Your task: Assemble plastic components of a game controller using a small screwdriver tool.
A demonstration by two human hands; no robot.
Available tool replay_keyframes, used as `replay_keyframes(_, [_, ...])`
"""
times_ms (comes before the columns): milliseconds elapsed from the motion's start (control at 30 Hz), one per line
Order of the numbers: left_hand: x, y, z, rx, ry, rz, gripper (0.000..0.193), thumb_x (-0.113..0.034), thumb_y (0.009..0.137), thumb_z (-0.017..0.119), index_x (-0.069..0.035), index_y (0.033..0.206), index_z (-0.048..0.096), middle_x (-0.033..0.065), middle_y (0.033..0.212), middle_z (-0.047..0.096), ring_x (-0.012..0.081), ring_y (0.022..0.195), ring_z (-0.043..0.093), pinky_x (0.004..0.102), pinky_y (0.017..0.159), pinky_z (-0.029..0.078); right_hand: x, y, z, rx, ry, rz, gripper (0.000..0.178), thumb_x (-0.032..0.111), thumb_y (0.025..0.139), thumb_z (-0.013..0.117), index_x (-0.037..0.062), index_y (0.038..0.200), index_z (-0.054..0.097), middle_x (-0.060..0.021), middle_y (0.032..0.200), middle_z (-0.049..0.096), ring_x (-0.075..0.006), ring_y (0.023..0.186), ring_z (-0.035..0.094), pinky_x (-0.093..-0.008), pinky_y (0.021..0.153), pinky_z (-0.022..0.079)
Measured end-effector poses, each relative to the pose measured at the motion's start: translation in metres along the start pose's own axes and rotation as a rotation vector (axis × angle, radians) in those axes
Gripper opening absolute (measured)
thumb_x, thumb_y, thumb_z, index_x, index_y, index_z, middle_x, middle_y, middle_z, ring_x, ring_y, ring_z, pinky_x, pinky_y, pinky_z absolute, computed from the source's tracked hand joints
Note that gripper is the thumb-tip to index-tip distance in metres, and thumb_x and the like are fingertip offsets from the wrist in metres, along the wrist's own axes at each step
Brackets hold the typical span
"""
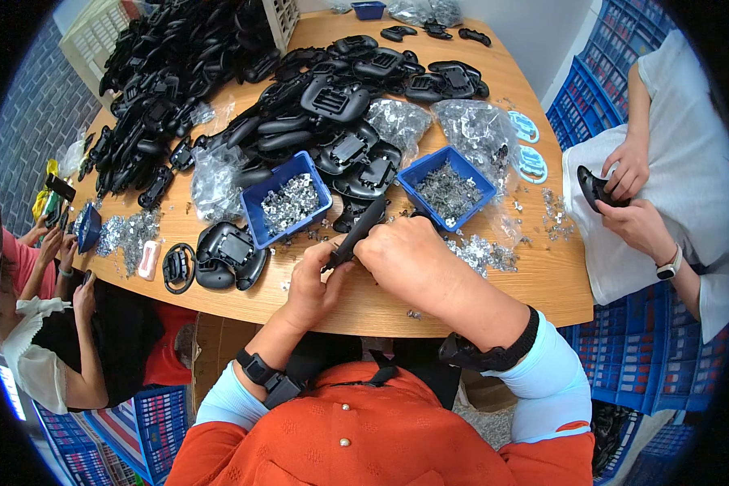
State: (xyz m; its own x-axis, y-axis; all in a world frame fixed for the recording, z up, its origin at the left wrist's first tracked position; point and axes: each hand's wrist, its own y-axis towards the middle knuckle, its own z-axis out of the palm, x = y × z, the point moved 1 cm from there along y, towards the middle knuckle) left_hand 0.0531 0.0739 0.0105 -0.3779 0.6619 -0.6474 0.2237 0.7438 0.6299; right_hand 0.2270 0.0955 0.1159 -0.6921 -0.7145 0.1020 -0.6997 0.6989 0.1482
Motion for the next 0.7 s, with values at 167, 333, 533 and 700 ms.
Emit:
replay_keyframes(167, [-0.006,0.0,0.004,-0.014,0.01,-0.016,0.044,0.009,0.08,0.068,0.0,0.117,0.044,0.0208,0.122,0.062,0.0333,0.101,0.067,0.0372,0.083,0.055,0.001,-0.007,-0.002,0.001,-0.012,0.011,0.007,0.011,0.078,0.062,0.0076,0.077,0.068,-0.0118,0.077,0.068,-0.0298,0.069,0.069,-0.0409,0.058,0.055])
replay_keyframes(333, [-0.014,0.002,-0.015,-0.252,-0.504,-0.479,0.038,0.004,0.088,0.064,-0.005,0.117,0.041,0.0056,0.106,0.057,0.0114,0.094,0.059,0.0262,0.082,0.049,0.007,-0.03,0.004,-0.273,0.217,0.099,0.019,0.009,0.077,0.069,0.0112,0.095,0.069,-0.0082,0.076,0.064,-0.0282,0.065,0.066,-0.0391,0.057,0.052])
replay_keyframes(533, [-0.019,-0.013,-0.038,-0.374,-0.981,-0.624,0.041,0.0,0.09,0.064,-0.006,0.121,0.04,0.009,0.114,0.059,0.0147,0.102,0.062,0.0282,0.086,0.052,0.021,-0.029,0.033,-0.547,0.648,0.207,0.022,0.003,0.087,0.063,0.0005,0.109,0.066,-0.0134,0.084,0.067,-0.025,0.069,0.065,-0.0319,0.061,0.05])
replay_keyframes(700, [-0.024,-0.029,-0.049,-0.389,-0.942,-0.659,0.042,-0.001,0.09,0.065,-0.004,0.125,0.043,0.0087,0.115,0.06,0.0135,0.101,0.062,0.0273,0.084,0.052,0.036,-0.016,0.053,-0.485,0.717,0.133,0.021,0.008,0.086,0.067,0.0024,0.106,0.066,-0.0127,0.087,0.069,-0.0281,0.072,0.068,-0.0355,0.06,0.052])
